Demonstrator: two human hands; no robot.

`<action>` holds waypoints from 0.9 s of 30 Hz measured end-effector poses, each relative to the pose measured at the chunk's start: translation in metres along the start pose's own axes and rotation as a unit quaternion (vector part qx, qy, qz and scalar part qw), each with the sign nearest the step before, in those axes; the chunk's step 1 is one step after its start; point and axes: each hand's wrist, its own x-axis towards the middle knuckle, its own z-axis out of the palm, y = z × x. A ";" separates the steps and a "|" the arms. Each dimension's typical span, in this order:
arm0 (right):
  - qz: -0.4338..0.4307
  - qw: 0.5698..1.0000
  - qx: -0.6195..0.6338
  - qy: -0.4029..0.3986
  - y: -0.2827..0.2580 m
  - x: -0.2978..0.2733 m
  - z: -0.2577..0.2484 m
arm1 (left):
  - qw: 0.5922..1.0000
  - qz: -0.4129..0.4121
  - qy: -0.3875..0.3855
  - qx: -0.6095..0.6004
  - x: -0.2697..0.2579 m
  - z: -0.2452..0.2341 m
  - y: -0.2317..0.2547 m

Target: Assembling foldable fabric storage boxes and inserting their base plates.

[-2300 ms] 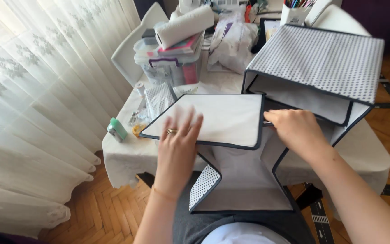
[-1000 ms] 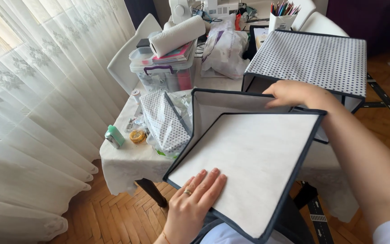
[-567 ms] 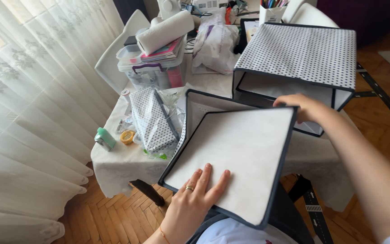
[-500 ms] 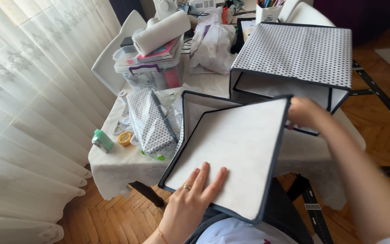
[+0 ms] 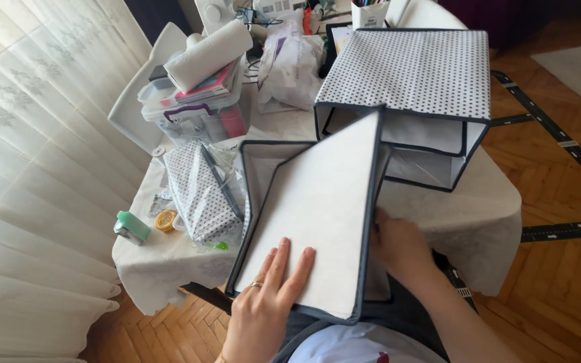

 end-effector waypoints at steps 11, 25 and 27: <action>0.002 0.995 -0.083 0.049 0.088 0.012 0.032 | 0.986 0.093 -0.114 0.078 -0.003 0.023 0.020; 0.250 0.834 0.488 0.059 0.024 -0.025 -0.014 | 0.981 0.142 -0.024 0.132 0.016 0.028 0.010; 0.256 0.862 0.433 0.058 0.049 -0.013 0.004 | 0.979 0.165 -0.005 0.123 0.011 0.032 0.011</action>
